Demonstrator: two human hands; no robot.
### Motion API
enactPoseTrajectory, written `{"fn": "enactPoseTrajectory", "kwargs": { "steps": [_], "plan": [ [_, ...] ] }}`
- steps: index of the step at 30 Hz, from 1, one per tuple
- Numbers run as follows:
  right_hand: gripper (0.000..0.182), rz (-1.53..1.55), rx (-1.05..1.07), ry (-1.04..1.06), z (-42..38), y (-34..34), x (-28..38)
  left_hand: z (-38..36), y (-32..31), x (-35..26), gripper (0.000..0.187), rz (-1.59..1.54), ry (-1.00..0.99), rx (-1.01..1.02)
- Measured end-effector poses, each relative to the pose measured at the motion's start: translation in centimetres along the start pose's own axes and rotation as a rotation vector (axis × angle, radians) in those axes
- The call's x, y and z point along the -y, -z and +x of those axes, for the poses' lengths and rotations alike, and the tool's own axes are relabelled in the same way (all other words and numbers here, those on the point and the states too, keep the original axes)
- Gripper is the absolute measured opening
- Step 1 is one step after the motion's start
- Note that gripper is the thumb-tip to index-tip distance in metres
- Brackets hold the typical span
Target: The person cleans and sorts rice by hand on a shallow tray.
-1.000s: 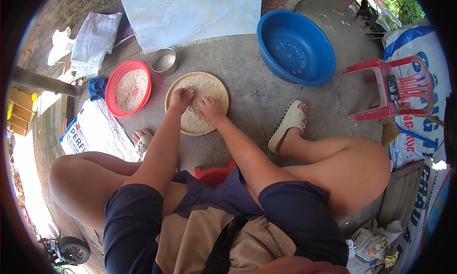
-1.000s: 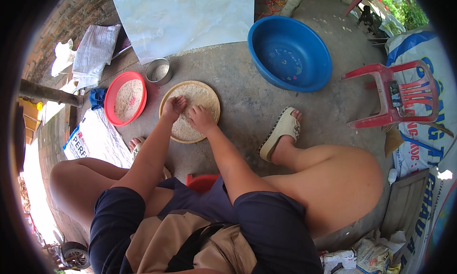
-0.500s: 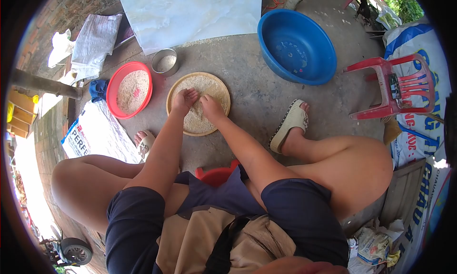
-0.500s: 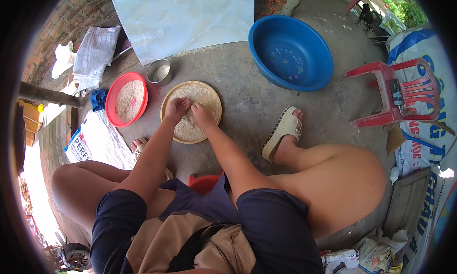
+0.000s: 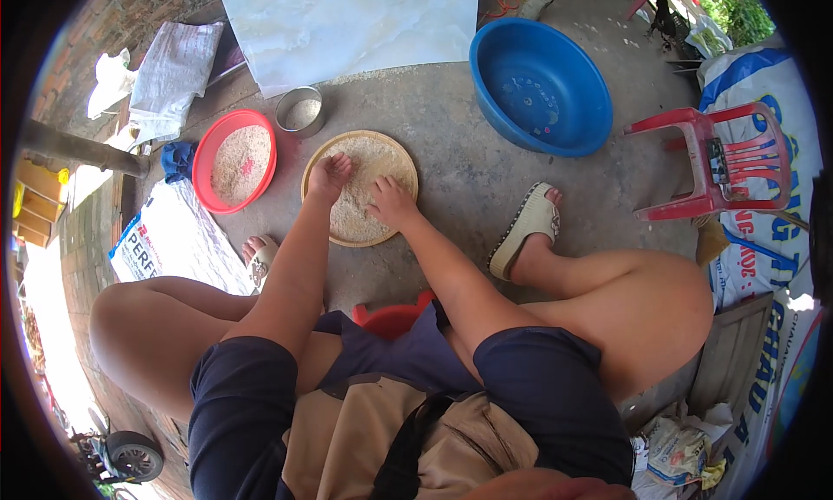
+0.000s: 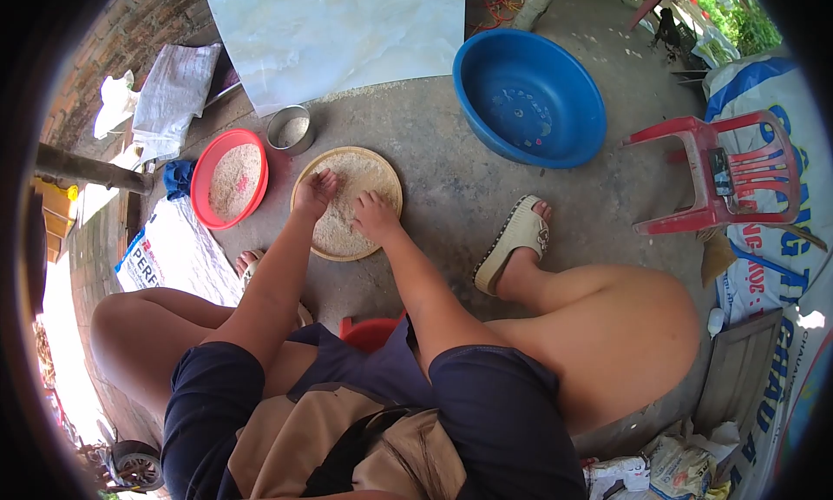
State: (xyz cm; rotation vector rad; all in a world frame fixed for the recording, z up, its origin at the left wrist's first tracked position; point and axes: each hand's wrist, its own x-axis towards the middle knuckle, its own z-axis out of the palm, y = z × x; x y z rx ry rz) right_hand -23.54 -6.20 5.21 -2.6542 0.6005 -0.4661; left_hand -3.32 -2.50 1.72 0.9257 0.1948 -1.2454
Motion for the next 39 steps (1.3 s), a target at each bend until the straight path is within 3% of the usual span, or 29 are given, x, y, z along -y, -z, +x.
{"fn": "enactPoseTrajectory", "kwargs": {
  "steps": [4, 6, 7, 9, 12, 15, 19, 21, 25, 29, 31, 39],
  "plan": [
    [0.022, 0.029, 0.061, 0.037, -0.2, -2.1, -1.1, -0.2, 0.8, -0.1, 0.031, -0.014, -0.027, -0.061],
    [0.017, 0.085, 0.172, -0.232, 0.8, -3.3, -0.7, -0.4, 0.9, 0.2, 0.031, 0.0, -0.028, -0.071],
    [0.017, 0.084, 0.173, -0.234, 1.0, -3.5, -0.3, -0.4, 0.9, 0.4, 0.031, 0.018, -0.017, -0.055],
    [0.011, 0.237, -0.039, -0.323, 1.8, -3.6, 0.6, -0.3, 0.6, 0.6, 0.032, 0.042, -0.006, -0.035],
    [0.01, 0.392, -0.213, -0.294, 3.7, -2.0, 2.6, 0.2, 0.2, 1.5, 0.032, 0.078, 0.048, 0.014],
    [0.01, 0.444, -0.292, -0.252, 5.1, -1.3, 3.3, 1.4, 0.2, 2.5, 0.032, 0.144, 0.204, 0.16],
    [0.01, 0.295, -0.364, -0.197, 4.3, -0.3, 2.2, 0.0, -1.1, 3.0, 0.032, 0.181, 0.177, 0.225],
    [0.017, 0.127, -0.279, -0.295, 2.9, -0.4, 0.8, -0.5, -1.6, 2.9, 0.03, 0.069, 0.142, 0.117],
    [0.025, 0.015, -0.065, -0.281, 0.3, -0.8, -0.6, -0.7, -0.8, 1.8, 0.029, 0.071, 0.076, 0.036],
    [0.02, 0.0, 0.044, -0.207, 0.2, -2.0, -1.0, -0.7, 0.5, 1.0, 0.029, 0.023, 0.011, -0.05],
    [0.015, 0.037, 0.133, -0.315, 0.5, -2.1, -0.7, -0.9, 0.6, 1.1, 0.029, 0.016, 0.005, -0.051],
    [0.01, 0.096, 0.023, -0.37, 1.1, -2.4, -0.3, -1.3, -1.0, 1.9, 0.03, 0.105, 0.041, -0.029]
  ]
}}
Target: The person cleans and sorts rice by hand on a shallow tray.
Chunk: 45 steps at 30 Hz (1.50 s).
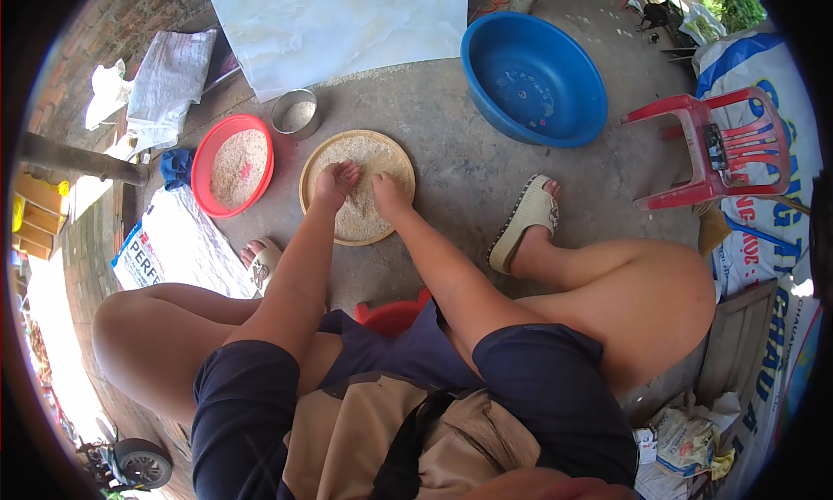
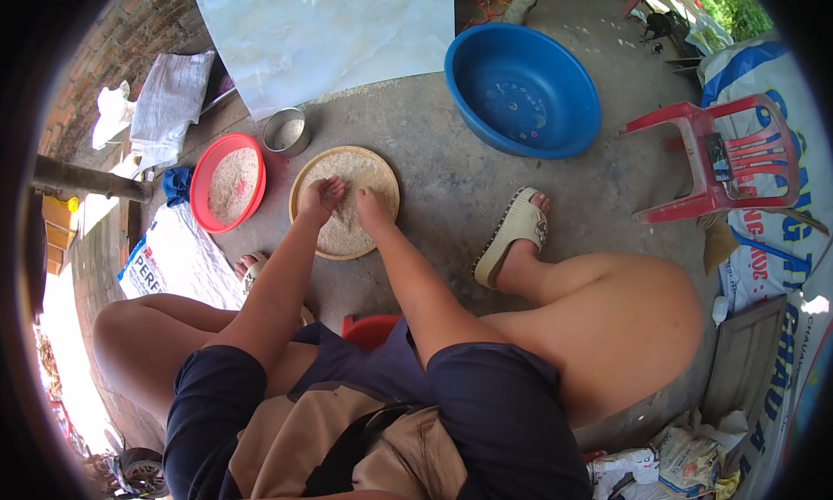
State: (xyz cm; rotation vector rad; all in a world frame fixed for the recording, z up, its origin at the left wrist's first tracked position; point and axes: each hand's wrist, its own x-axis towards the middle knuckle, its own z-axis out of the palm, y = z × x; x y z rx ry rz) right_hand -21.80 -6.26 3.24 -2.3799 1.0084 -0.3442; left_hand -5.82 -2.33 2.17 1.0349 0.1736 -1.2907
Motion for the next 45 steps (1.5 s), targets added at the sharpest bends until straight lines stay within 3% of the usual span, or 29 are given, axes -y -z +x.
{"fn": "enactPoseTrajectory", "kwargs": {
  "steps": [7, 9, 14, 17, 18, 22, 32, 35, 38, 41, 43, 45],
  "plan": [
    [0.01, 0.305, -0.22, 0.114, 1.9, 0.7, 3.4, 2.0, 0.8, 1.6, 0.031, 0.083, 0.043, 0.105],
    [0.01, 0.289, -0.239, 0.148, 2.3, 0.8, 4.2, 2.3, 1.2, 1.4, 0.031, 0.075, 0.127, 0.212],
    [0.011, 0.234, -0.277, 0.167, 1.4, 1.0, 3.4, 2.0, 1.2, 0.7, 0.03, 0.019, 0.088, 0.18],
    [0.016, 0.035, -0.163, 0.084, 0.2, 1.2, 2.0, 0.2, -0.2, -0.1, 0.03, 0.001, 0.039, 0.091],
    [0.019, -0.022, -0.126, 0.107, 0.0, 1.3, 1.6, -0.2, -0.4, -0.2, 0.029, 0.005, 0.016, 0.0],
    [0.023, -0.154, -0.02, 0.205, -0.8, 1.5, 0.9, -0.7, 0.0, -0.6, 0.028, -0.006, 0.004, -0.002],
    [0.029, -0.077, 0.133, 0.195, -0.3, -0.6, 1.0, -0.5, 0.4, -0.5, 0.029, -0.009, 0.002, -0.021],
    [0.021, -0.082, 0.173, 0.198, -0.4, 0.2, 1.3, -0.3, 0.5, -0.4, 0.029, 0.009, -0.005, -0.009],
    [0.029, -0.035, 0.125, 0.178, -0.4, 0.1, 1.1, -0.4, 0.3, -0.3, 0.029, 0.008, -0.005, -0.008],
    [0.021, 0.011, 0.066, 0.081, 0.0, -0.2, 1.5, 0.0, 0.5, -0.2, 0.029, 0.012, 0.011, 0.0],
    [0.009, 0.264, -0.182, -0.023, 1.0, -0.5, 2.3, 1.0, 1.3, 0.2, 0.029, 0.021, 0.024, 0.013],
    [0.006, 0.352, -0.273, -0.008, 2.1, -0.1, 3.7, 2.3, 2.0, 0.6, 0.03, 0.002, 0.046, 0.058]
  ]
}}
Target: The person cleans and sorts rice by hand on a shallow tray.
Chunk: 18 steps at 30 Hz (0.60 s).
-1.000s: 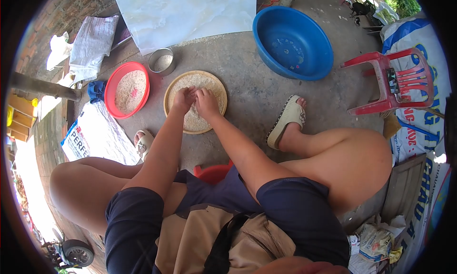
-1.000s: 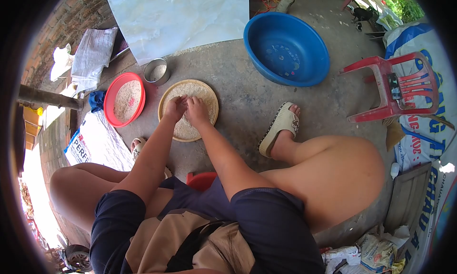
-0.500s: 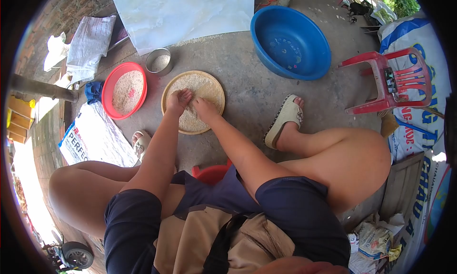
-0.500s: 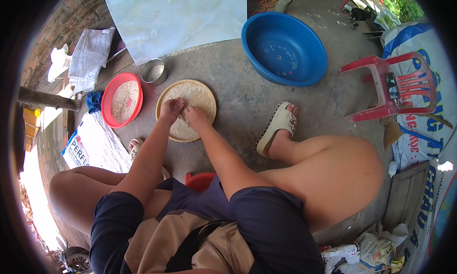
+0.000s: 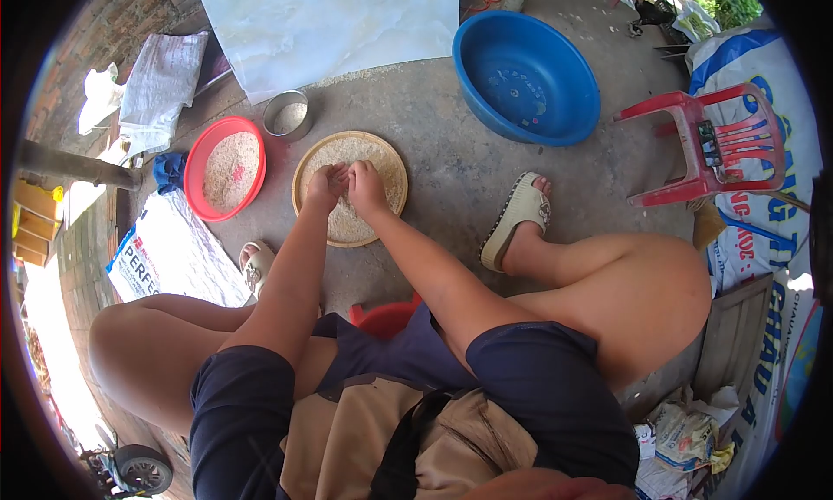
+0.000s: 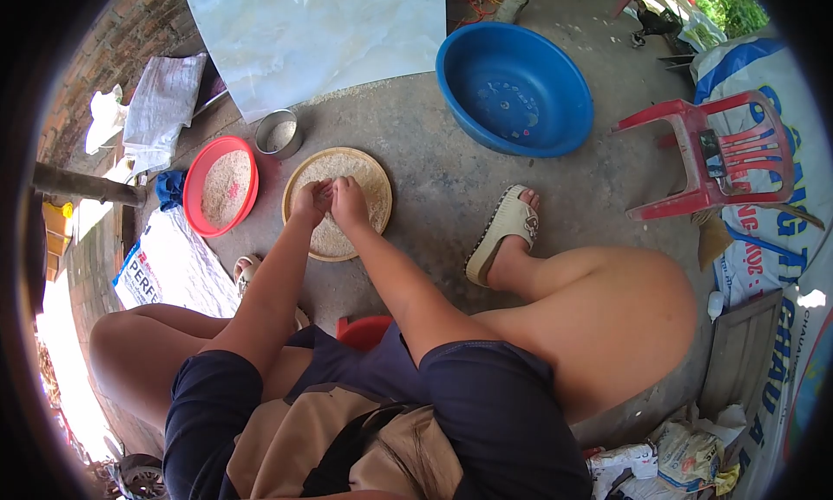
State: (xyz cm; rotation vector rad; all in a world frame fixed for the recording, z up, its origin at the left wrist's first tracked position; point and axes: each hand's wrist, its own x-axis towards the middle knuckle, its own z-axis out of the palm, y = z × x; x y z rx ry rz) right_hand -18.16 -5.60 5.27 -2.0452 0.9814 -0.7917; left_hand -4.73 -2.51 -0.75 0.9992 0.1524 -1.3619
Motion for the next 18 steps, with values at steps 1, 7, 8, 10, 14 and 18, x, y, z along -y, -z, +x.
{"fn": "enactPoseTrajectory", "kwargs": {
  "steps": [1, 7, 8, 10, 14, 18],
  "plan": [
    [0.005, 0.093, -0.087, 0.019, 0.4, 0.0, 0.8, 0.4, 0.3, 0.2, 0.03, -0.005, 0.002, -0.001],
    [0.009, -0.01, -0.067, 0.169, 0.7, 0.5, 2.3, 1.2, 0.4, 0.2, 0.031, -0.049, 0.06, 0.29],
    [0.011, -0.07, -0.062, 0.16, 0.3, 0.8, 2.0, 0.3, -0.7, -0.1, 0.031, -0.05, 0.03, 0.165],
    [0.014, -0.138, -0.003, 0.157, -0.9, 1.5, 0.6, -1.0, -1.8, -0.6, 0.03, -0.048, 0.002, 0.04],
    [0.019, -0.342, 0.221, 0.29, -2.7, 3.2, -1.9, -1.8, -1.5, -1.1, 0.03, -0.076, -0.051, -0.067],
    [0.019, -0.376, 0.345, 0.302, -2.6, 2.6, -3.3, -1.8, -0.9, -1.3, 0.032, -0.062, -0.08, -0.09]
  ]
}}
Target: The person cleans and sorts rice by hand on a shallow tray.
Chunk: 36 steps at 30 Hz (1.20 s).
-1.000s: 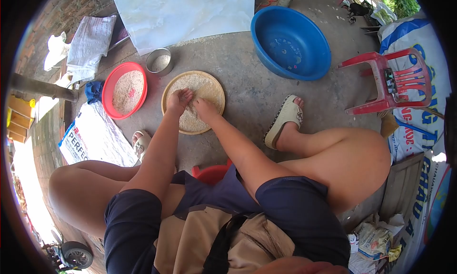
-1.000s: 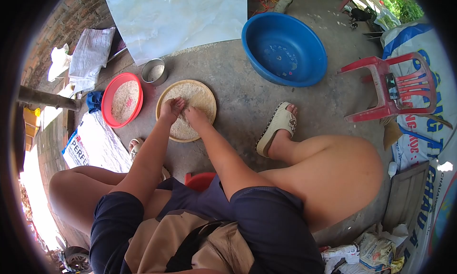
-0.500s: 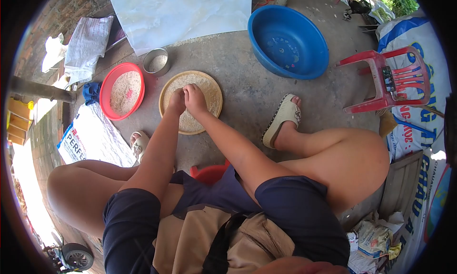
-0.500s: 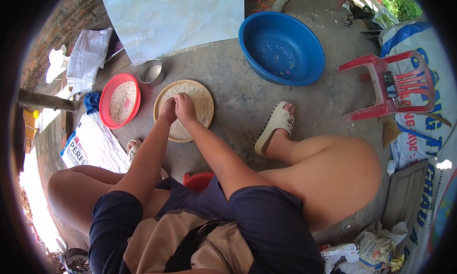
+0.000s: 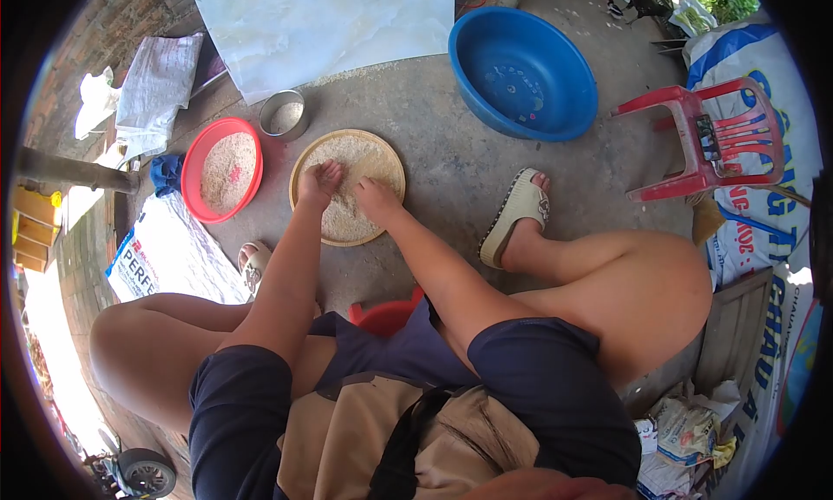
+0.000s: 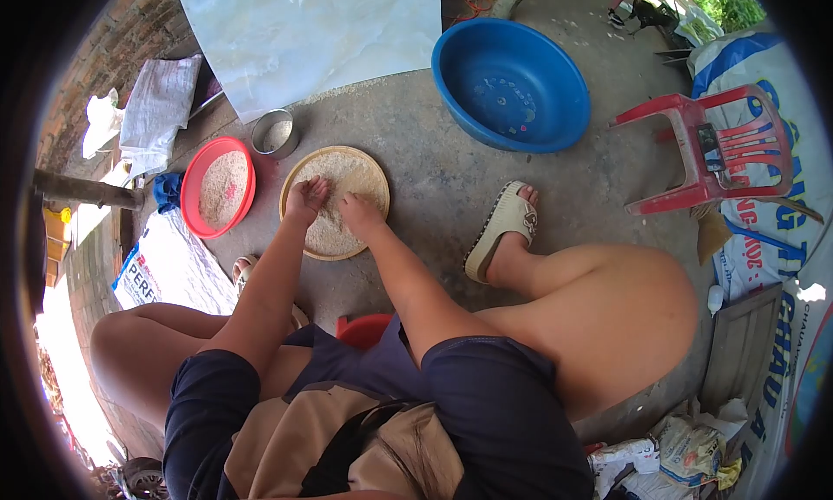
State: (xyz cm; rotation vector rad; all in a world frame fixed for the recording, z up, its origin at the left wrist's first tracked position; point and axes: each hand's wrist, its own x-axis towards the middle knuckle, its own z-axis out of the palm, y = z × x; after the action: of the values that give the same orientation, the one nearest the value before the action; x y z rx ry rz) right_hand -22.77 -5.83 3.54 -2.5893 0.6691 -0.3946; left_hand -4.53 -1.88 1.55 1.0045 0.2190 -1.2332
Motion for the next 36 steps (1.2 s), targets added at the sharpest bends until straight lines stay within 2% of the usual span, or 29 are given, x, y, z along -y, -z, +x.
{"fn": "enactPoseTrajectory", "kwargs": {
  "steps": [2, 6, 8, 10, 12, 15, 17, 19, 21, 23, 24, 26, 29, 30, 32, 33, 35, 36],
  "plan": [
    [0.015, 0.017, 0.076, -0.078, 0.8, -1.0, -0.1, 0.0, 0.0, 0.1, 0.032, -0.002, 0.002, -0.006],
    [0.009, 0.036, 0.033, -0.208, 1.8, -1.1, 1.4, 0.1, -0.3, 0.3, 0.031, 0.016, 0.01, -0.014],
    [0.005, 0.279, -0.227, -0.302, 2.7, -1.0, 2.2, 0.1, -0.6, 0.5, 0.031, 0.046, 0.03, 0.005],
    [0.005, 0.358, -0.301, -0.278, 4.0, -0.4, 3.1, 1.1, 0.1, 0.9, 0.031, 0.073, 0.052, 0.022],
    [0.006, 0.437, -0.372, -0.254, 4.9, 0.4, 3.7, 2.3, 0.8, 1.4, 0.031, 0.045, 0.191, 0.284],
    [0.008, 0.365, -0.383, -0.148, 5.3, 1.3, 4.1, 2.1, 0.4, 1.3, 0.031, 0.038, 0.211, 0.357],
    [0.015, 0.302, -0.355, -0.222, 4.7, 1.6, 4.1, 1.1, -0.4, 0.9, 0.032, 0.042, 0.151, 0.281],
    [0.018, 0.264, -0.309, -0.208, 3.4, 0.9, 3.2, 0.5, -0.7, 0.5, 0.032, 0.045, 0.092, 0.204],
    [0.021, 0.225, -0.262, -0.193, 2.0, 0.6, 2.5, 0.4, -0.7, 0.0, 0.032, -0.013, 0.024, 0.019],
    [0.025, 0.061, -0.121, -0.076, 0.8, 0.7, 2.2, 0.1, -0.3, -0.3, 0.032, -0.025, 0.006, 0.001],
    [0.025, 0.061, -0.12, -0.076, 0.6, 0.5, 2.0, 0.0, -0.2, -0.4, 0.032, -0.037, -0.011, -0.017],
    [0.024, 0.009, 0.044, 0.055, 0.3, 0.0, 1.4, -0.1, -0.1, -0.4, 0.032, -0.042, -0.01, -0.024],
    [0.018, -0.018, 0.092, 0.071, 1.1, -2.1, -0.2, 0.2, 0.1, -0.1, 0.032, -0.025, -0.004, -0.028],
    [0.018, -0.017, 0.091, 0.071, 1.3, -1.9, 0.0, 0.2, 0.0, 0.0, 0.032, -0.006, -0.002, -0.024],
    [0.009, 0.106, 0.071, -0.17, 1.7, -1.4, 0.4, 0.3, -0.1, 0.3, 0.032, 0.029, -0.002, -0.013],
    [0.009, 0.108, 0.069, -0.17, 2.0, -1.2, 0.7, 0.3, -0.2, 0.4, 0.032, 0.063, -0.002, -0.003],
    [0.005, 0.306, -0.242, -0.321, 3.0, -0.7, 1.3, 0.4, -0.4, 0.7, 0.031, 0.09, 0.032, 0.022],
    [0.005, 0.306, -0.242, -0.322, 3.6, -0.4, 1.7, 0.5, -0.4, 0.8, 0.031, 0.114, 0.069, 0.045]
  ]
}}
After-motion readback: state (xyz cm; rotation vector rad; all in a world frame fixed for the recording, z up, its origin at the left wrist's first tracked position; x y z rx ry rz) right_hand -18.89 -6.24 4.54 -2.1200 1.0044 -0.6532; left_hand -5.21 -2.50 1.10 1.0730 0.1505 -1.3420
